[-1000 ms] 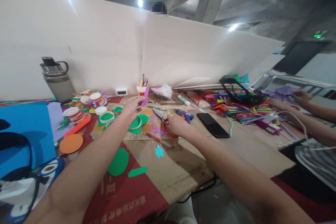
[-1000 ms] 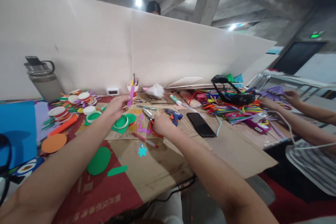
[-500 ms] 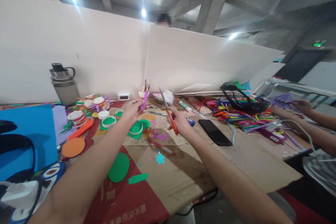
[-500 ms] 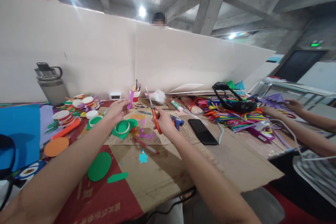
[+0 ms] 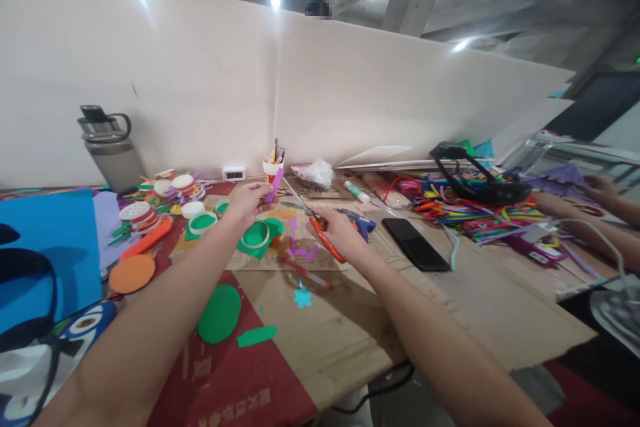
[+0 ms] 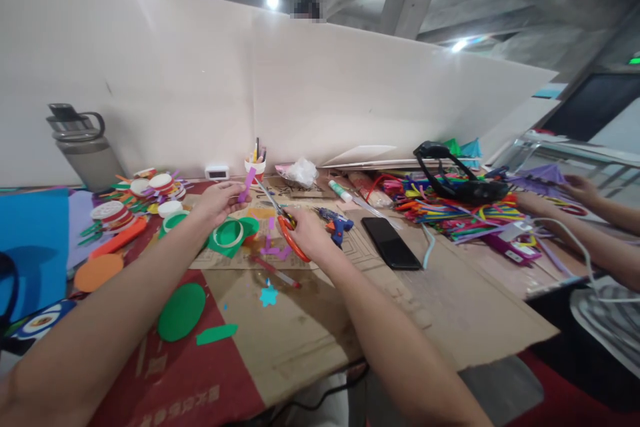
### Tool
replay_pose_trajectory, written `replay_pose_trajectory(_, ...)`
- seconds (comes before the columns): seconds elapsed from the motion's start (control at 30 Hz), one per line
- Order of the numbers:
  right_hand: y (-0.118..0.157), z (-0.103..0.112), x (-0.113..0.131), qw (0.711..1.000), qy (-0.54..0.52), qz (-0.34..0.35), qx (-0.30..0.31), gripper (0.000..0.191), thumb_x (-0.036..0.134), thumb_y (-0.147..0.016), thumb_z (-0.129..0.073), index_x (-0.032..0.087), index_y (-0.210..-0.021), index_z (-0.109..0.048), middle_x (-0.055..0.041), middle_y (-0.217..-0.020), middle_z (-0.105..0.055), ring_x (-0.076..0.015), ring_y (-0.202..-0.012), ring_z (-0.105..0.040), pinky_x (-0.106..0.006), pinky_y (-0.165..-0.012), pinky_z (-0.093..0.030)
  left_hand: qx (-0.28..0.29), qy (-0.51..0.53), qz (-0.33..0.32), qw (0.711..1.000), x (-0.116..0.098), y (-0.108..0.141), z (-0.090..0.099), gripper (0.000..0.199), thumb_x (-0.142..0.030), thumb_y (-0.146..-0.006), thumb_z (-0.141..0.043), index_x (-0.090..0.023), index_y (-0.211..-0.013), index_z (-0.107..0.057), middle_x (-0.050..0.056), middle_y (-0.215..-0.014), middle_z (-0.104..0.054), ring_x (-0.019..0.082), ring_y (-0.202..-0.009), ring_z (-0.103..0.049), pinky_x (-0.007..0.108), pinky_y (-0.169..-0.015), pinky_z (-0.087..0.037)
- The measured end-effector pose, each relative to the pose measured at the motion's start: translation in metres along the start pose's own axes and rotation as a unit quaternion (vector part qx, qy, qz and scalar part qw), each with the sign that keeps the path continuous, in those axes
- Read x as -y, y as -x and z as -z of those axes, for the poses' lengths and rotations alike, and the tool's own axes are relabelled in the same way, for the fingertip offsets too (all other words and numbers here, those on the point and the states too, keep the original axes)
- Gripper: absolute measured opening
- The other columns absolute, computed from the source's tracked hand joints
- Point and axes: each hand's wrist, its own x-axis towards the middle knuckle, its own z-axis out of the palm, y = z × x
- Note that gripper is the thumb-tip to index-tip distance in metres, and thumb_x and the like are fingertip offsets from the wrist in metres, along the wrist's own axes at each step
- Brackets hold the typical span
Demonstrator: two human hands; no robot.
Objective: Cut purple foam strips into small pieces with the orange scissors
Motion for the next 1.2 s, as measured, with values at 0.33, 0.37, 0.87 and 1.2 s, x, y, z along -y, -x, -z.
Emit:
replay_pose_trajectory(0.33,0.0052,0.0042,0.0045,0.998,-0.046,0.013,0.052,0.020,0.030,-0.084,-0.053,0.017,-0.076,-0.065,-0.0007,-0.067,-0.060,-0.0137,-0.063,-0.050,-0.023,-0.059,-0.033,0.056,-0.042,0.023,0.997,0.0016,0.0033,-0.0054,0.014,-0.017,-0.060,-0.073,-0.010,-0.066,-0.063,0.003,-0.062,-0.062,0.012,-0.057,-0.061,0.025,-0.060,-0.054)
replay_pose_trajectory(0.37,0.0055,0.0045,0.0044,0.997,-0.051,0.014,0.056,0.021,0.031,-0.084,-0.052,0.017,-0.072,-0.063,0.0003,-0.064,-0.057,-0.0130,-0.061,-0.048,-0.023,-0.058,-0.032,0.058,-0.046,0.024,0.997,0.0011,0.0040,-0.0057,0.014,-0.017,-0.059,-0.073,-0.011,-0.065,-0.063,0.003,-0.061,-0.062,0.012,-0.057,-0.061,0.026,-0.060,-0.054)
replay_pose_trajectory(0.87,0.0076,0.0060,0.0056,0.995,-0.061,0.012,0.084,0.017,0.028,-0.079,-0.052,0.017,-0.067,-0.056,0.0032,-0.059,-0.045,-0.0109,-0.059,-0.039,-0.023,-0.057,-0.028,0.062,-0.090,0.063,0.992,-0.0029,0.0071,-0.0065,0.006,-0.009,-0.061,-0.066,-0.011,-0.058,-0.061,0.003,-0.057,-0.060,0.011,-0.052,-0.059,0.022,-0.052,-0.053)
replay_pose_trajectory(1.2,0.0069,0.0080,0.0056,0.993,-0.057,0.008,0.102,0.018,0.027,-0.078,-0.050,0.018,-0.062,-0.046,0.0036,-0.058,-0.041,-0.0108,-0.060,-0.038,-0.022,-0.055,-0.026,0.072,-0.084,0.049,0.993,0.0067,-0.0005,-0.0024,0.008,-0.014,-0.058,-0.069,-0.013,-0.055,-0.062,0.004,-0.054,-0.059,0.011,-0.050,-0.056,0.023,-0.051,-0.052)
